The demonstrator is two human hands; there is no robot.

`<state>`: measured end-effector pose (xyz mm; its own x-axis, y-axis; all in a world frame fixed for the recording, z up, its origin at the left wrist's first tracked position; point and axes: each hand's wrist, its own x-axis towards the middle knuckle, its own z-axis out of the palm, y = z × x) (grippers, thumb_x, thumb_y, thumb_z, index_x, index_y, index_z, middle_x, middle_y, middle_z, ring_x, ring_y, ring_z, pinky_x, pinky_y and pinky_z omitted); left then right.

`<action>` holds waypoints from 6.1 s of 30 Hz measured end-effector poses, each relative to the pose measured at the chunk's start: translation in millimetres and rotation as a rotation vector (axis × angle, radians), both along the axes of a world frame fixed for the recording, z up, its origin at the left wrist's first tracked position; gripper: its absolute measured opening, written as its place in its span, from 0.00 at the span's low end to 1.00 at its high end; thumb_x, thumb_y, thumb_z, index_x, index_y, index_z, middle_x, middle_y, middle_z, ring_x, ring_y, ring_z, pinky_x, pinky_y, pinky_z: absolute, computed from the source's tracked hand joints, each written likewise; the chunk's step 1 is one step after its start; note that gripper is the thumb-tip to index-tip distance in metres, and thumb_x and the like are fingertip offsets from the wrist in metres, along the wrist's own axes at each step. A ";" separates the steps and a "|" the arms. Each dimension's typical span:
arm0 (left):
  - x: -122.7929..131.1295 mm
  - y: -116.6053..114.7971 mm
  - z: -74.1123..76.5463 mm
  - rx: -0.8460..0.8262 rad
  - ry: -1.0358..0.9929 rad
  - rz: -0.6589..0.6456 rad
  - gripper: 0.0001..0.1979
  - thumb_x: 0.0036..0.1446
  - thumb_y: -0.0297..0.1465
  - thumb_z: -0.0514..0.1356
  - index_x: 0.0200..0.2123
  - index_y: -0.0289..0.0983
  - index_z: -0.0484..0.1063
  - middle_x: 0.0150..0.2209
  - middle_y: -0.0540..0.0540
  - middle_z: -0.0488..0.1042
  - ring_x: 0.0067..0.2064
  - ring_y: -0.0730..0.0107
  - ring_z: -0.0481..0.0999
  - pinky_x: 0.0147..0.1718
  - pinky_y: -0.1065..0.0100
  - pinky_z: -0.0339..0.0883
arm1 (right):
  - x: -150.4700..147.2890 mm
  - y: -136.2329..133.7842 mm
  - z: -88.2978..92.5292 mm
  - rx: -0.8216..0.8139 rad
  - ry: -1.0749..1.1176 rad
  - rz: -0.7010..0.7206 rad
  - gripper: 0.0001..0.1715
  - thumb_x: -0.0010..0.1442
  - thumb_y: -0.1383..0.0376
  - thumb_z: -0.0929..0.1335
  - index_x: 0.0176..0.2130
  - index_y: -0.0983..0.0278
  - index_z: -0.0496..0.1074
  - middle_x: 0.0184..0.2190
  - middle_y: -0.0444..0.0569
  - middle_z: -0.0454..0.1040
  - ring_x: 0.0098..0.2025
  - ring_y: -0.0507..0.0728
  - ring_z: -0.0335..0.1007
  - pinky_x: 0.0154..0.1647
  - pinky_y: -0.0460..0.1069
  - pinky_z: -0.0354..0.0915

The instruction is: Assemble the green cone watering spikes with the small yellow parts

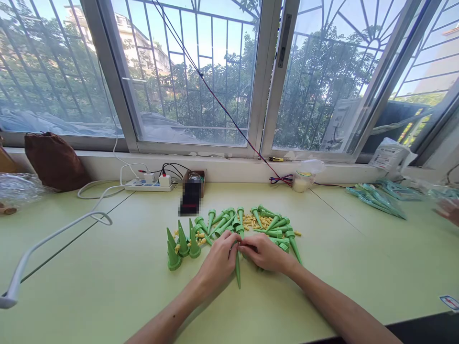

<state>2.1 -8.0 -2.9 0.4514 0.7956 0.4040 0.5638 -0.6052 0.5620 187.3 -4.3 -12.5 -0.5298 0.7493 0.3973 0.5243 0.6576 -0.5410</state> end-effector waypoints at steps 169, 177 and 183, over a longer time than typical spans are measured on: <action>-0.1 -1.5 0.3 -0.047 0.007 0.040 0.10 0.63 0.26 0.52 0.44 0.38 0.72 0.41 0.45 0.71 0.39 0.63 0.74 0.39 0.62 0.68 | 0.7 0.4 -0.4 -0.048 0.051 -0.083 0.12 0.67 0.66 0.64 0.30 0.63 0.65 0.23 0.40 0.64 0.26 0.51 0.57 0.28 0.45 0.53; 0.7 -0.1 -0.8 -0.035 -0.015 0.035 0.10 0.63 0.25 0.52 0.42 0.39 0.72 0.40 0.45 0.71 0.40 0.62 0.74 0.40 0.61 0.69 | 0.3 -1.6 2.6 -0.056 0.075 -0.062 0.06 0.65 0.67 0.65 0.34 0.63 0.67 0.24 0.40 0.65 0.25 0.50 0.58 0.28 0.45 0.54; 1.0 -1.8 -1.0 -0.027 -0.021 0.024 0.11 0.64 0.26 0.52 0.43 0.39 0.73 0.39 0.44 0.72 0.39 0.63 0.75 0.39 0.61 0.70 | 1.0 -0.4 1.5 -0.025 0.048 -0.072 0.10 0.67 0.68 0.63 0.32 0.63 0.66 0.24 0.40 0.64 0.26 0.51 0.57 0.28 0.45 0.53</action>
